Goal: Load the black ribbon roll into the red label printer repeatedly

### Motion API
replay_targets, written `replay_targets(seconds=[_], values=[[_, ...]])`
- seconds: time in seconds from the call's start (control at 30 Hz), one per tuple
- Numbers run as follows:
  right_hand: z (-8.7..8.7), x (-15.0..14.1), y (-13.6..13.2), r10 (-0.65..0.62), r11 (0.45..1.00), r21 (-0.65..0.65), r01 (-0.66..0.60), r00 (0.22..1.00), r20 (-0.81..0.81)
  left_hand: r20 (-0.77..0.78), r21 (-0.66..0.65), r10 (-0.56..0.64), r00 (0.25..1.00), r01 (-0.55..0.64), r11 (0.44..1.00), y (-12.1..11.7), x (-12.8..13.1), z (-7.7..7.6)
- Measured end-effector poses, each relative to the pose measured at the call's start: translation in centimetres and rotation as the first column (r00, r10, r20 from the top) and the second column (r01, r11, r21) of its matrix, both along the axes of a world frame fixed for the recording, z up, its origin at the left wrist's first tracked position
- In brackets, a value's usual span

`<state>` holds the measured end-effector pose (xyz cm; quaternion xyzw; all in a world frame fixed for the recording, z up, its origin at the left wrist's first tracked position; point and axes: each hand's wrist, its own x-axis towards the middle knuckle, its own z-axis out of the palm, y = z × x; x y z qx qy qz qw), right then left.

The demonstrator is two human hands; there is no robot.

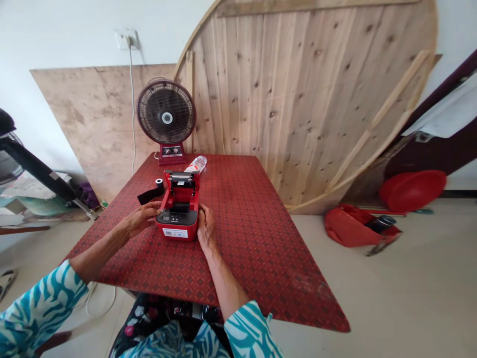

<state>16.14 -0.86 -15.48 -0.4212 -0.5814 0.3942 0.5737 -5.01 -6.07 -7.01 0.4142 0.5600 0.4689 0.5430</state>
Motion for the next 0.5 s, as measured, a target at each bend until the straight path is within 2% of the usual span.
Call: replay_targets(seconds=[0.1, 0.17, 0.27, 0.33, 0.4, 0.5], values=[[0.1, -0.2, 0.0, -0.009, 1.0, 0.011, 0.009, 1.0, -0.015, -0.133, 0.149, 0.065, 0.989, -0.044, 0.988, -0.1, 0.2, 1.3], [0.2, -0.3, 0.0, -0.019, 1.0, 0.017, 0.019, 1.0, -0.022, -0.278, 0.295, 0.102, 0.955, -0.016, 0.955, 0.4, 0.5, 2.4], [0.5, -0.5, -0.1, -0.017, 1.0, 0.024, 0.017, 0.999, -0.03, -0.566, 0.372, 0.053, 0.823, 0.198, 0.907, 2.4, 1.5, 4.0], [0.5, -0.6, -0.1, -0.012, 0.999, 0.035, 0.013, 0.999, -0.033, -0.737, 0.295, -0.054, 0.674, 0.393, 0.871, 4.2, 2.3, 4.7], [0.6, -0.7, -0.1, -0.015, 0.999, 0.041, 0.016, 0.999, -0.036, -0.85, 0.143, -0.171, 0.499, 0.531, 0.835, 6.1, 3.1, 4.9], [0.5, -0.8, 0.1, -0.029, 0.999, 0.042, 0.031, 0.999, -0.045, -0.923, -0.08, -0.283, 0.26, 0.591, 0.803, 8.3, 3.9, 4.8]])
